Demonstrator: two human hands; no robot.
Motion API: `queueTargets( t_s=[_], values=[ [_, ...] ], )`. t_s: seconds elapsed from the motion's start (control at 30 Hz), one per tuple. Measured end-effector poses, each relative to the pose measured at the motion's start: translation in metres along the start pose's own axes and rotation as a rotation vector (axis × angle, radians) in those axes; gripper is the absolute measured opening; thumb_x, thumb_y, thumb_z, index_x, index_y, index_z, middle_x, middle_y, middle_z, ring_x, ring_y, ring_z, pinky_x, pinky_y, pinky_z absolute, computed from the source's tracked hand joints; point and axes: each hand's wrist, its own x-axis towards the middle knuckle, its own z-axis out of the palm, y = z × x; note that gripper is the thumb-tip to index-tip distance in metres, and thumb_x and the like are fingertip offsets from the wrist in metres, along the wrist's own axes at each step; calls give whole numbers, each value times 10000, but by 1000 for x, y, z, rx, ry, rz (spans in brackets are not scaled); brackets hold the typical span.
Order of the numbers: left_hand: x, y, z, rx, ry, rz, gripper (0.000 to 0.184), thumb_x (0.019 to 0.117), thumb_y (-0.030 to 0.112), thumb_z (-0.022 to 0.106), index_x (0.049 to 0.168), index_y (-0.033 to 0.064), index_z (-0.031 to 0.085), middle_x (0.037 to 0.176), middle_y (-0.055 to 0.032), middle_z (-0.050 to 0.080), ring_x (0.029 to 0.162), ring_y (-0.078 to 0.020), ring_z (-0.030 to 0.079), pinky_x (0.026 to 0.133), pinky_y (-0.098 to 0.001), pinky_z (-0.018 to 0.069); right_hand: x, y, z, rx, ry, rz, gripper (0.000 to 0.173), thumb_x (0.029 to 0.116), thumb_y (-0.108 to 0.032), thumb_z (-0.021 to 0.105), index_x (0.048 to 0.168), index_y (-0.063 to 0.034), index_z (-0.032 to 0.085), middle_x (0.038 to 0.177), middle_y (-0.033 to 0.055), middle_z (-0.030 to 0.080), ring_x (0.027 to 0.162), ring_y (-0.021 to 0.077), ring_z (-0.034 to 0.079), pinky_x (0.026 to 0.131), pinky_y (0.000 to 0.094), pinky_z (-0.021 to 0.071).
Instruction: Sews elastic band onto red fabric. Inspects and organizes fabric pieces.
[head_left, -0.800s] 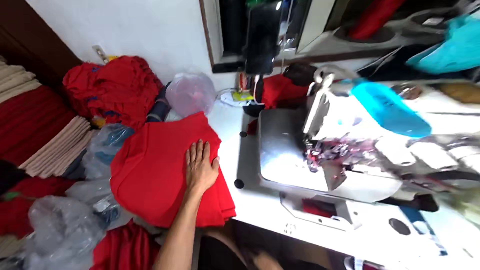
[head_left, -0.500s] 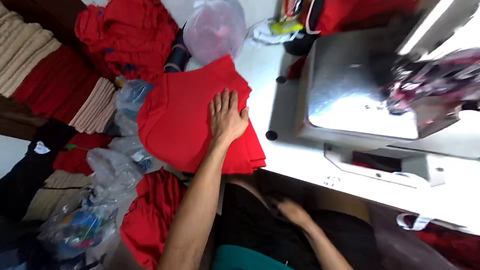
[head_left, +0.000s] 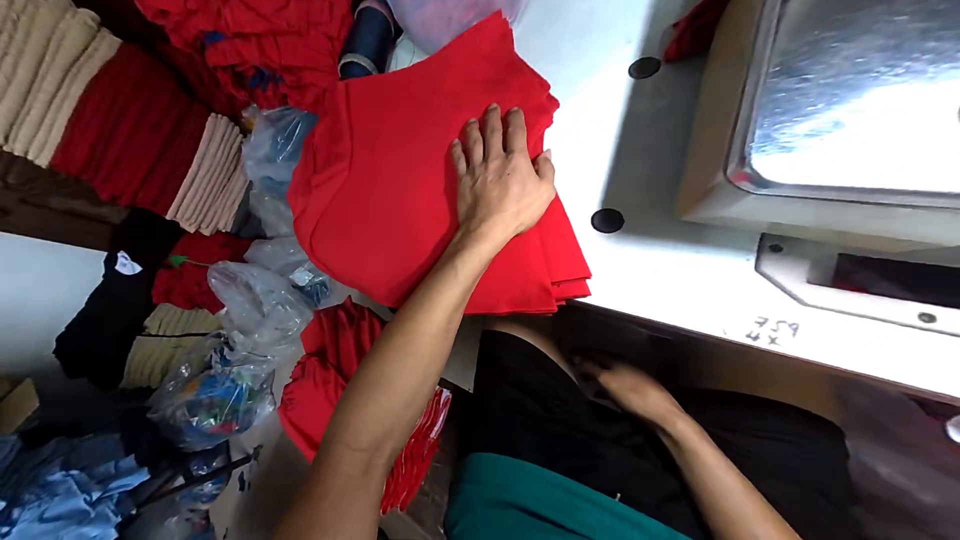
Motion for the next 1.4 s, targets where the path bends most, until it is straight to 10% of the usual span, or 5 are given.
queueTargets(
  t_s=[1.4],
  values=[
    [2,-7,8,-117,103,-9,612,1036,488,466,1579,211,412,1688,-15,285,1570,-256,203,1278,-490,119,1,5,1,44,13,-28,414,1088,-358,477,1379,-107,632,1285,202,672,1156,376,659,971,606,510]
  ],
)
